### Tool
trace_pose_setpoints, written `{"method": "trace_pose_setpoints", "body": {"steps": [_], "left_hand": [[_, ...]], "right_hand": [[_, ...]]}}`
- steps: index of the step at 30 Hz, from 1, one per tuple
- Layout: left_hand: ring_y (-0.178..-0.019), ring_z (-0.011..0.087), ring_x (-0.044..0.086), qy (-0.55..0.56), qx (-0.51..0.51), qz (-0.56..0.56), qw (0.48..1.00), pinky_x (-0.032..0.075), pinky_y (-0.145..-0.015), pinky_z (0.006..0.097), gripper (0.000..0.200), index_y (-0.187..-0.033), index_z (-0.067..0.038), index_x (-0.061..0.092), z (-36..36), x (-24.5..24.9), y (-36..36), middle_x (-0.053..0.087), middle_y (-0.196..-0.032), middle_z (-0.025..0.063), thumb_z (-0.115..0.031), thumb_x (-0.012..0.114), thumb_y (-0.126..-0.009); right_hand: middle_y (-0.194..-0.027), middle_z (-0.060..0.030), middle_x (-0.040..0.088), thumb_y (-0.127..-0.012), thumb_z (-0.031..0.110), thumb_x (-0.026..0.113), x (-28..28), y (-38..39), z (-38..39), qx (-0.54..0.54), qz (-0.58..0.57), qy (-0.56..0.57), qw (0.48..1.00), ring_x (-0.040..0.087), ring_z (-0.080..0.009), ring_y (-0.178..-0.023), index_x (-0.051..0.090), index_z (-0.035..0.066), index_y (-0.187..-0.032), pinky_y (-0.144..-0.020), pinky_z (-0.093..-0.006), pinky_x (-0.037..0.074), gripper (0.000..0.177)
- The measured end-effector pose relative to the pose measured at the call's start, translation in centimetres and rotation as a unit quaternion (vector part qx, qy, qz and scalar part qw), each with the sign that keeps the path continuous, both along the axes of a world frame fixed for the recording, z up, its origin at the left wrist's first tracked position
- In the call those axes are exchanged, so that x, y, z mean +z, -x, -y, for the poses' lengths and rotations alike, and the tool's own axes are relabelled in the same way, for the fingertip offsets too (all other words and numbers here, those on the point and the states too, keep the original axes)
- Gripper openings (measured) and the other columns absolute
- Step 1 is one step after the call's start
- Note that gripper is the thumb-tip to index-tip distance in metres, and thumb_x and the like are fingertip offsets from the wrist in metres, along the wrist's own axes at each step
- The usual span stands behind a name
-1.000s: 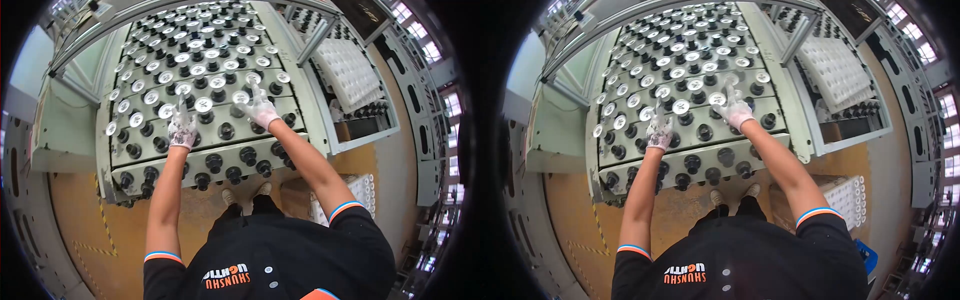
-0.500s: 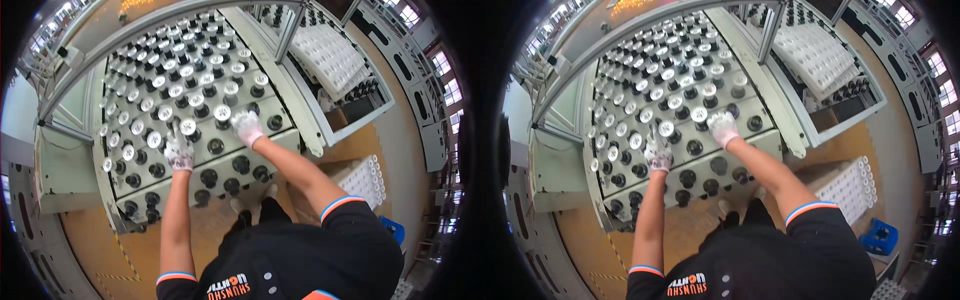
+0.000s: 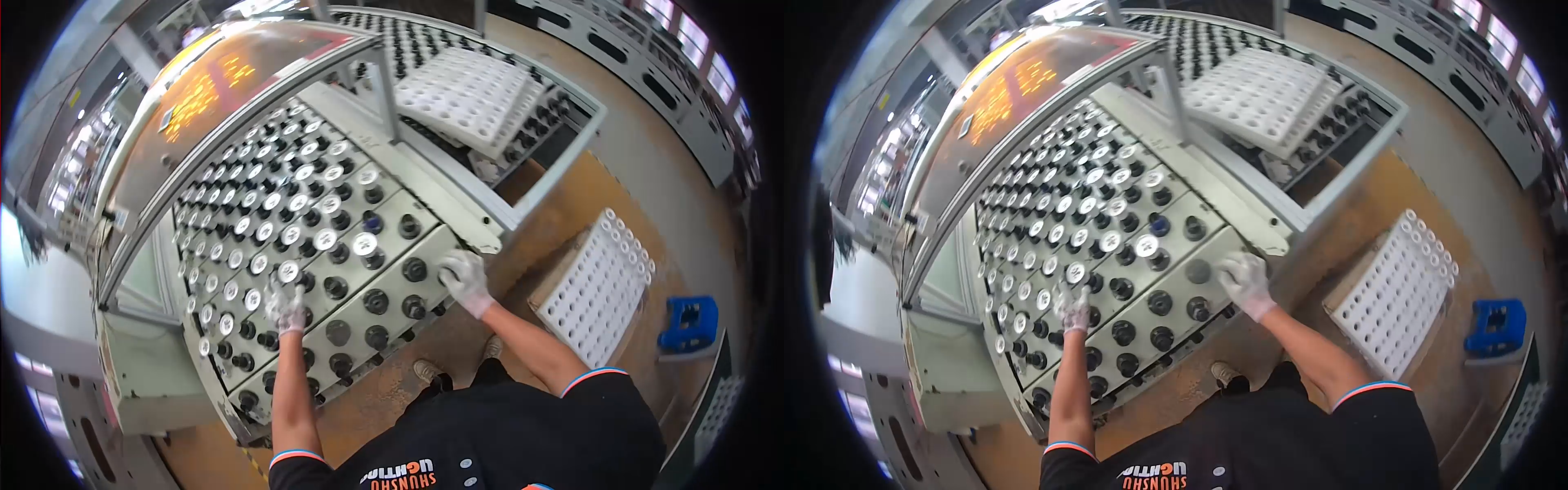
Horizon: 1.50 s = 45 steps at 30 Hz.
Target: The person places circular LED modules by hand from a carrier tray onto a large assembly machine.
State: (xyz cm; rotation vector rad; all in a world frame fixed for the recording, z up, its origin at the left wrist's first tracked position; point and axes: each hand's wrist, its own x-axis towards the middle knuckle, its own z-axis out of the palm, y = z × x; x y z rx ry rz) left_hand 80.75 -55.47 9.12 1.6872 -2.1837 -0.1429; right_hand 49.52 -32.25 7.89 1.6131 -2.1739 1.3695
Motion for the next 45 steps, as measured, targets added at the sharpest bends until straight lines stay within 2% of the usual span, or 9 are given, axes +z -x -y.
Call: {"method": "trace_pose_setpoints", "body": {"steps": [5,6,7,11,20,29,31,35,45], "left_hand": [[-0.129,0.0355,0.036,0.025,-0.143,-0.312,0.939,0.029,-0.107,0.0434,0.061,-0.136,0.003,0.038,-3.8,-5.6,-0.6,0.036,-0.141,0.0234,-0.019,0.064,-0.086],[-0.125,0.0325,0.042,0.106,-0.114,-0.108,0.982,0.033,-0.105,0.0401,0.062,-0.136,0.003,0.038,-4.7,-4.6,1.0,0.033,-0.143,0.0225,-0.015,0.067,-0.084],[-0.115,0.0277,0.049,-0.047,0.0,-0.345,0.937,0.039,-0.099,0.0369,0.05,-0.13,0.005,0.045,-11.3,1.2,8.9,0.041,-0.138,0.0213,-0.012,0.062,-0.087],[-0.096,0.0187,0.056,-0.242,-0.35,-0.3,0.854,0.045,-0.087,0.0309,0.024,-0.111,0.004,0.059,-17.5,-1.4,20.4,0.062,-0.105,0.0103,-0.007,0.05,-0.092],[-0.079,0.0099,0.051,-0.513,-0.502,-0.083,0.692,0.044,-0.074,0.0236,0.016,-0.096,0.001,0.06,-39.0,-6.1,49.8,0.056,-0.082,0.0031,-0.013,0.056,-0.088],[-0.114,0.0325,0.049,-0.018,-0.722,0.088,0.686,0.037,-0.098,0.0463,0.064,-0.13,-0.015,0.048,-46.6,-13.7,75.5,0.049,-0.125,0.0139,-0.029,0.068,-0.071],[-0.114,0.0322,0.049,0.038,-0.743,0.143,0.653,0.037,-0.099,0.0451,0.067,-0.131,-0.017,0.048,-47.0,-14.1,79.0,0.049,-0.126,0.0136,-0.03,0.07,-0.069],[-0.112,0.0307,0.05,-0.053,-0.797,0.215,0.562,0.039,-0.095,0.0464,0.068,-0.132,-0.018,0.048,-47.0,-16.1,83.0,0.053,-0.121,0.0126,-0.031,0.07,-0.069],[-0.108,0.0269,0.051,0.129,-0.764,0.058,0.629,0.036,-0.091,0.0483,0.064,-0.128,-0.019,0.051,-47.5,-21.6,82.1,0.058,-0.108,0.0055,-0.049,0.065,-0.073]], "right_hand": [[-0.088,-0.0059,0.065,-0.076,0.006,0.062,-7.3,5.9,-22.9,-0.191,0.059,-0.07,0.977,0.061,-0.0277,-0.087,0.065,0.012,-0.081,-0.077,-0.0417,0.047,0.008],[-0.09,-0.0088,0.064,-0.081,0.012,0.059,-9.3,6.0,-27.4,-0.281,-0.017,-0.156,0.947,0.059,-0.0308,-0.089,0.066,0.01,-0.083,-0.079,-0.0427,0.047,0.007],[-0.091,-0.0102,0.064,-0.083,0.018,0.056,-12.0,6.8,-32.1,-0.336,0.031,-0.201,0.92,0.059,-0.0314,-0.089,0.066,0.009,-0.085,-0.079,-0.0427,0.047,0.013],[-0.088,-0.0091,0.063,-0.081,0.015,0.057,-12.8,9.3,-43.8,-0.427,0.155,-0.27,0.849,0.059,-0.0304,-0.089,0.066,0.013,-0.087,-0.078,-0.0409,0.048,0.011],[-0.109,-0.01,0.06,-0.082,0.024,0.059,-18.9,25.7,-53.8,-0.544,0.077,-0.182,0.815,0.057,-0.0312,-0.101,0.062,0.019,-0.106,-0.088,-0.0425,0.042,0.025],[-0.125,0.0002,0.051,-0.081,0.046,0.059,-13.9,46.2,-56.4,-0.384,0.028,-0.493,0.78,0.044,-0.0187,-0.118,0.041,0.024,-0.137,-0.089,-0.0371,0.034,0.062],[-0.125,-0.0012,0.05,-0.082,0.046,0.058,-18.5,48.3,-57.8,-0.3,0.263,-0.247,0.883,0.043,-0.0187,-0.119,0.039,0.023,-0.138,-0.09,-0.0369,0.033,0.063],[-0.127,-0.004,0.048,-0.088,0.043,0.051,-15.5,49.4,-56.8,-0.27,0.126,-0.536,0.79,0.041,-0.0187,-0.121,0.04,0.019,-0.136,-0.097,-0.0401,0.032,0.055],[-0.122,-0.0111,0.056,-0.078,0.042,0.064,-22.1,49.0,-56.5,-0.402,-0.013,-0.358,0.842,0.049,-0.0296,-0.115,0.051,0.011,-0.127,-0.097,-0.0424,0.036,0.059]]}}
